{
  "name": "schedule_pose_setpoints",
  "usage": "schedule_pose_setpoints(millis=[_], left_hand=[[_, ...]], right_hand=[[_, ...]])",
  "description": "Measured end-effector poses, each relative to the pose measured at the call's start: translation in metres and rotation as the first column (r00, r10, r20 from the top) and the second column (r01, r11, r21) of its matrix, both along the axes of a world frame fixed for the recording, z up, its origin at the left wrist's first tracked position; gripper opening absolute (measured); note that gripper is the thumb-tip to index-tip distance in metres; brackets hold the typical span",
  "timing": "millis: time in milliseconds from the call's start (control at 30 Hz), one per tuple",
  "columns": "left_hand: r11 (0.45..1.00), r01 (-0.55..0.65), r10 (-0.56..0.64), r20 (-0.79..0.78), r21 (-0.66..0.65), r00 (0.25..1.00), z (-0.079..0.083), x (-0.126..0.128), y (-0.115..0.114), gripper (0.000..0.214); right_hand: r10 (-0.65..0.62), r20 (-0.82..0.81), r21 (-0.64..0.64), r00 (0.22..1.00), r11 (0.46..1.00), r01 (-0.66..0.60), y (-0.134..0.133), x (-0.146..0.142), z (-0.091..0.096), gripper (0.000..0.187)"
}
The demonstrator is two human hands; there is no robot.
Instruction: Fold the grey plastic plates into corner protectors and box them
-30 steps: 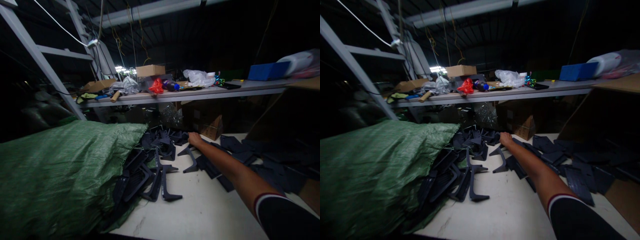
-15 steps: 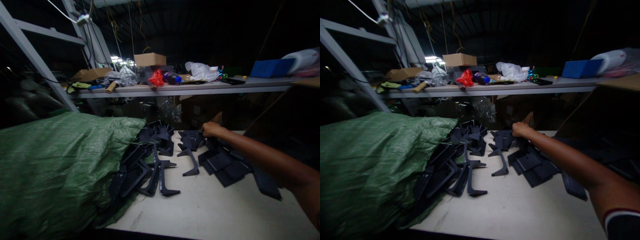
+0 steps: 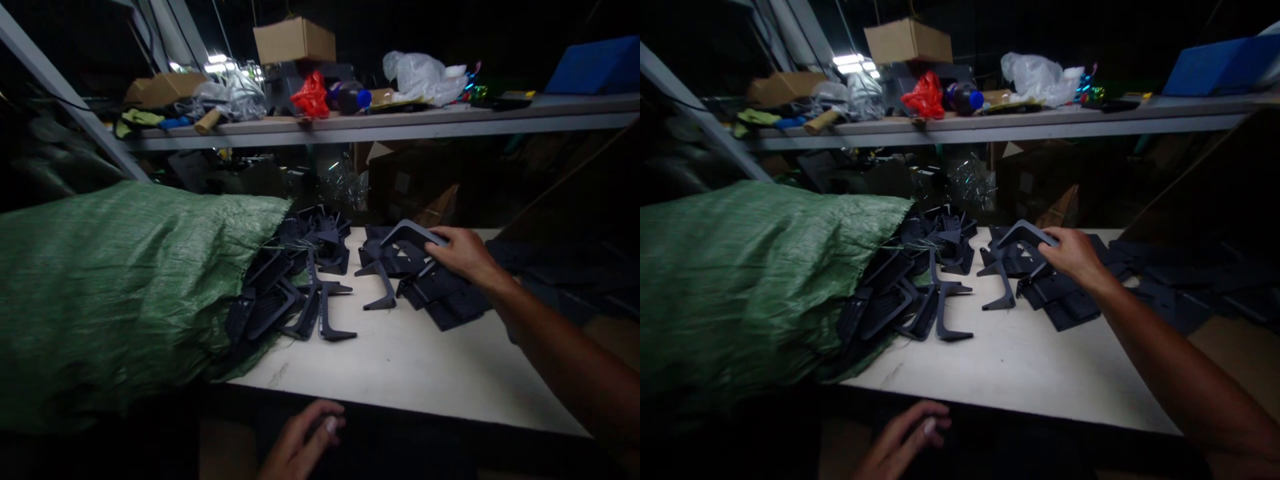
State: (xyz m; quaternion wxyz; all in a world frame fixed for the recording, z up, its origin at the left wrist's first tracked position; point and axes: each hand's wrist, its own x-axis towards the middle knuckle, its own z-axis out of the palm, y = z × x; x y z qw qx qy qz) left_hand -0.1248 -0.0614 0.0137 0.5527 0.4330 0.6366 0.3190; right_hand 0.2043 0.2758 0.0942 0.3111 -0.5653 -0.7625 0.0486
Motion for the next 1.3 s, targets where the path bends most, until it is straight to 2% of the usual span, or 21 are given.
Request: schedule_pose_setpoints(millis=[100,200,333,433,500,567,700,767,833,867,933,1033,1100,1167,1233,1300], left_hand=[[0.998,0.067,-0.067,0.031,-0.004,0.997,0.005,0.006,0.011,0.046],[0.995,0.1,-0.102,0.1,0.019,0.99,-0.002,0.013,0.024,0.046],[0.995,0.096,-0.098,0.172,0.017,0.98,-0.022,0.025,0.044,0.049],[0.997,0.075,-0.075,0.133,0.006,0.988,-0.03,0.029,0.056,0.051],[0.998,0.06,-0.06,0.122,-0.002,0.991,-0.027,0.027,0.06,0.053],[1.0,0.02,-0.02,0.102,0.003,0.995,-0.017,0.02,0.059,0.056],[0.979,-0.169,0.162,0.064,0.111,0.985,0.004,0.012,0.057,0.058],[0.961,-0.222,0.2,0.139,0.163,0.97,0.004,0.017,0.061,0.062],[0.954,-0.26,0.212,0.276,0.15,0.938,-0.003,0.029,0.069,0.07],[0.949,-0.293,0.235,0.356,0.119,0.904,-0.007,0.037,0.075,0.074],[0.912,-0.409,0.336,0.515,0.03,0.788,-0.012,0.052,0.087,0.074],[0.82,-0.556,0.507,0.622,-0.136,0.596,-0.008,0.067,0.099,0.056],[0.792,-0.573,0.567,0.601,-0.21,0.563,-0.001,0.066,0.097,0.049],[0.787,-0.556,0.598,0.55,-0.266,0.583,0.001,0.053,0.089,0.053],[0.783,-0.526,0.619,0.491,-0.331,0.613,-0.011,0.031,0.078,0.06],[0.803,-0.469,0.596,0.464,-0.368,0.656,-0.038,0.004,0.07,0.062]], right_hand=[[-0.028,-0.199,-0.127,0.98,0.992,0.003,-0.028,0.009,-0.031,0.04],[-0.084,-0.369,-0.289,0.926,0.957,-0.028,-0.055,0.003,-0.067,0.042],[-0.076,-0.471,-0.427,0.879,0.891,-0.152,-0.085,-0.04,-0.115,0.04],[-0.007,-0.54,-0.436,0.842,0.857,-0.273,-0.097,-0.076,-0.133,0.033],[0.043,-0.567,-0.394,0.822,0.863,-0.317,-0.102,-0.09,-0.134,0.03],[0.091,-0.575,-0.328,0.813,0.885,-0.331,-0.11,-0.094,-0.129,0.026],[0.196,-0.541,-0.198,0.818,0.915,-0.35,-0.139,-0.093,-0.111,0.015],[0.25,-0.503,-0.15,0.828,0.918,-0.368,-0.158,-0.097,-0.105,0.018],[0.338,-0.437,-0.108,0.834,0.9,-0.421,-0.179,-0.106,-0.104,0.028],[0.389,-0.398,-0.087,0.831,0.885,-0.457,-0.189,-0.111,-0.105,0.033],[0.481,-0.339,-0.068,0.809,0.845,-0.531,-0.209,-0.12,-0.107,0.041],[0.541,-0.369,-0.081,0.756,0.791,-0.606,-0.228,-0.122,-0.109,0.054],[0.531,-0.413,-0.094,0.74,0.783,-0.615,-0.229,-0.111,-0.109,0.061],[0.464,-0.424,-0.093,0.778,0.832,-0.547,-0.219,-0.084,-0.108,0.06],[0.312,-0.383,-0.085,0.869,0.925,-0.369,-0.196,-0.042,-0.11,0.056],[0.05,-0.285,-0.057,0.957,0.996,-0.069,-0.166,0.016,-0.113,0.056]])
